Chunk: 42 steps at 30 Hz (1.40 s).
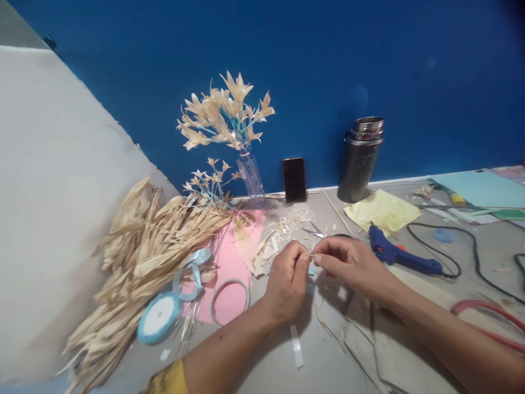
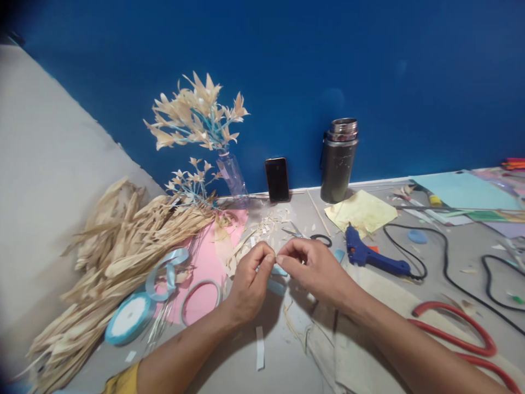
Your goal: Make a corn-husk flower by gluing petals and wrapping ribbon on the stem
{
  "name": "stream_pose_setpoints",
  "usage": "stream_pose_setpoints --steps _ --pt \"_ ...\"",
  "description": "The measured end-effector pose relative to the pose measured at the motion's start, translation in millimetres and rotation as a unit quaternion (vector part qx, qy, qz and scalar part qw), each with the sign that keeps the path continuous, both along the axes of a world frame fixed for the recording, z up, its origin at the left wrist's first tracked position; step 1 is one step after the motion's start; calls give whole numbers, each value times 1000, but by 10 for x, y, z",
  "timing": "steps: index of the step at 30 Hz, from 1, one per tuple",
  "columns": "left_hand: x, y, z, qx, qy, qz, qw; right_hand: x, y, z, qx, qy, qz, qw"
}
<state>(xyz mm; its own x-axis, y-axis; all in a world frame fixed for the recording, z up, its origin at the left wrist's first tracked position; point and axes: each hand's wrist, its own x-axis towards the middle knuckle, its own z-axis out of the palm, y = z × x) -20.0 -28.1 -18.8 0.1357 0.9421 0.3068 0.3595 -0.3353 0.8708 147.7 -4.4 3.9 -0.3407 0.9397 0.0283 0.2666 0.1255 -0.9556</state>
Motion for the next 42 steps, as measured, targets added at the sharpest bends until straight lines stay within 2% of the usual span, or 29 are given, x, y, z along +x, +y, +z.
stream_pose_setpoints --steps 4,9,15,20,25,31,35,39,42 --pt "10 -2 11 -18 -27 7 999 -20 0 -45 69 -36 -23 997" --pt "12 45 27 -132 -127 -6 983 -11 -12 -55 109 -89 -49 989" --pt "10 120 -34 -209 -271 -32 939 -32 -6 -11 60 -29 -39 997" --pt "28 105 -9 -255 -345 -49 902 -22 26 -24 31 46 -38 998" --pt "14 83 5 -271 -362 -67 889 0 38 -62 9 93 -13 996" --pt "-3 103 -16 -282 -382 -78 876 5 47 -69 51 115 33 992" --pt "-12 114 -7 -275 -382 -70 880 1 45 -96 58 119 56 990" --pt "-20 105 6 -266 -378 -75 884 -13 32 -99 45 110 47 992" --pt "-12 99 4 -279 -393 -77 873 -23 21 -80 23 85 22 996"
